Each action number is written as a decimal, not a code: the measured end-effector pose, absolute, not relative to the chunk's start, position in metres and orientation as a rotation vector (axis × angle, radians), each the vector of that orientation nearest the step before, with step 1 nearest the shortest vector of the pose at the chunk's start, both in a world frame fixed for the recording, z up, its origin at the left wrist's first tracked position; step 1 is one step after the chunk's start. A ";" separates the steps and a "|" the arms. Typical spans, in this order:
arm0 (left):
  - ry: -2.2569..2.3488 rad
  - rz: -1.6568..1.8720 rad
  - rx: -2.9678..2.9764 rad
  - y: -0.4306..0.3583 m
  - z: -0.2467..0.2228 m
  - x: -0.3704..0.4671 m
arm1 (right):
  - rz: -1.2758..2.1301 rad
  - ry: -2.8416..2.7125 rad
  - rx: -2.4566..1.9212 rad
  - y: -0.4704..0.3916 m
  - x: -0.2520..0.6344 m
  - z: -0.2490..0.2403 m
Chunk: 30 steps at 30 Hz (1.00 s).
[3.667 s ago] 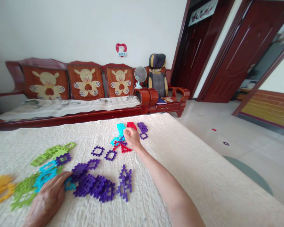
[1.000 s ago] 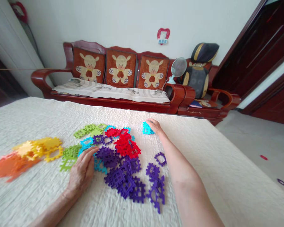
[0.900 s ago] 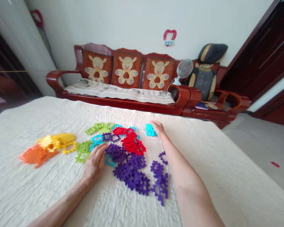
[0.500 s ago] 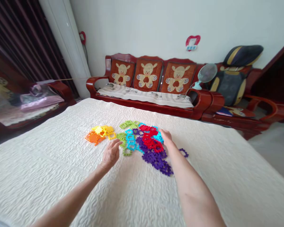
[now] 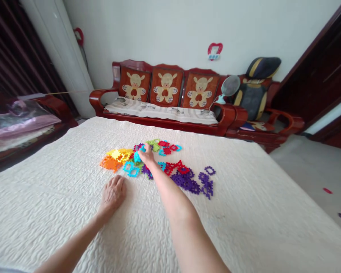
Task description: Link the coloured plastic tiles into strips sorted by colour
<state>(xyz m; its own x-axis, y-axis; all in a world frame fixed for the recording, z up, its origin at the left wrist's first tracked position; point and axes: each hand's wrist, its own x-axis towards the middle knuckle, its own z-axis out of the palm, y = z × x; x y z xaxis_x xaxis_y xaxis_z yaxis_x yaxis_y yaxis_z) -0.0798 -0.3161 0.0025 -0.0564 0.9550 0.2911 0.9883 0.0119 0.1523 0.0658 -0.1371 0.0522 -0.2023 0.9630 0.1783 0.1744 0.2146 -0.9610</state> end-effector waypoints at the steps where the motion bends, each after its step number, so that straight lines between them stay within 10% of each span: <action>1: -2.159 -0.469 -2.083 -0.317 0.003 -0.080 | 1.052 -1.569 -1.137 -0.137 0.071 0.055; 13: -2.183 -0.363 -2.081 -0.319 0.005 -0.079 | 0.505 -1.226 -1.741 -0.225 0.383 0.055; 30: -2.161 -0.381 -2.055 -0.321 0.004 -0.079 | 0.524 -0.904 -1.616 -0.212 0.225 -0.006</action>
